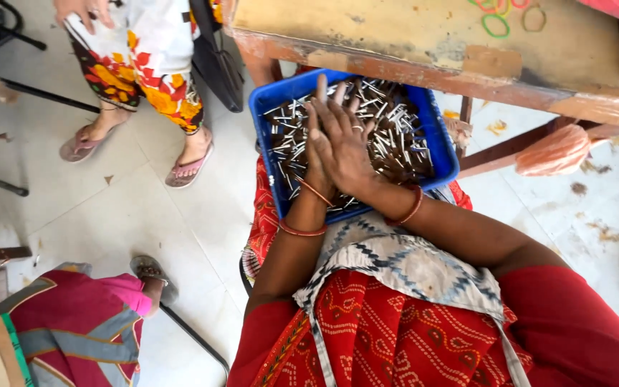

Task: The person sorts small metal pins and fasteners into groups or bins.

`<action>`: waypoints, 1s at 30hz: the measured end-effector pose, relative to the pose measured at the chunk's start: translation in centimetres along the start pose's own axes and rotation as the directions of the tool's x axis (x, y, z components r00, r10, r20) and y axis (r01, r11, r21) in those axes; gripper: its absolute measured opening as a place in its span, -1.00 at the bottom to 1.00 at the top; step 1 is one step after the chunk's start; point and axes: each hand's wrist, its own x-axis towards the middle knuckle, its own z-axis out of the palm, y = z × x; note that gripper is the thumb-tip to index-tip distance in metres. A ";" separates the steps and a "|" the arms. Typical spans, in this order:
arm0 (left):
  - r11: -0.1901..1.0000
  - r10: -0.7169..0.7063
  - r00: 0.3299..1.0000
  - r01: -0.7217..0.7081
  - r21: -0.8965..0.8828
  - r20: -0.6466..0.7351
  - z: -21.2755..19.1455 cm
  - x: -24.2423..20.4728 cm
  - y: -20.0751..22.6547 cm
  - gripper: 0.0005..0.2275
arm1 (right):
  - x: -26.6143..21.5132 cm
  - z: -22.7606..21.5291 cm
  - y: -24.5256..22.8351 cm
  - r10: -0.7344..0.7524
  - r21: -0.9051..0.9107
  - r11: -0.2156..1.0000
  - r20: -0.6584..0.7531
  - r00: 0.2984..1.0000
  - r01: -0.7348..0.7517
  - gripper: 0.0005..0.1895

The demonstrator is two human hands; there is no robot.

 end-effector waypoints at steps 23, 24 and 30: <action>0.993 -0.072 0.991 0.082 0.087 -0.109 -0.3 -0.4 -1.4 -0.35 | -1.1 -1.2 -0.7 -0.073 0.021 0.997 0.039 0.997 0.072 -0.48; 0.990 -0.075 0.993 0.085 0.111 -0.090 -1.2 -0.5 -2.3 -0.34 | -0.9 -1.8 -0.3 -0.060 0.055 0.997 0.051 0.997 0.057 -0.47; 0.987 -0.155 0.976 0.159 -0.013 0.153 -5.1 1.1 -3.3 -0.31 | 0.1 -0.8 0.8 0.319 0.006 0.945 0.220 0.922 -0.328 -0.44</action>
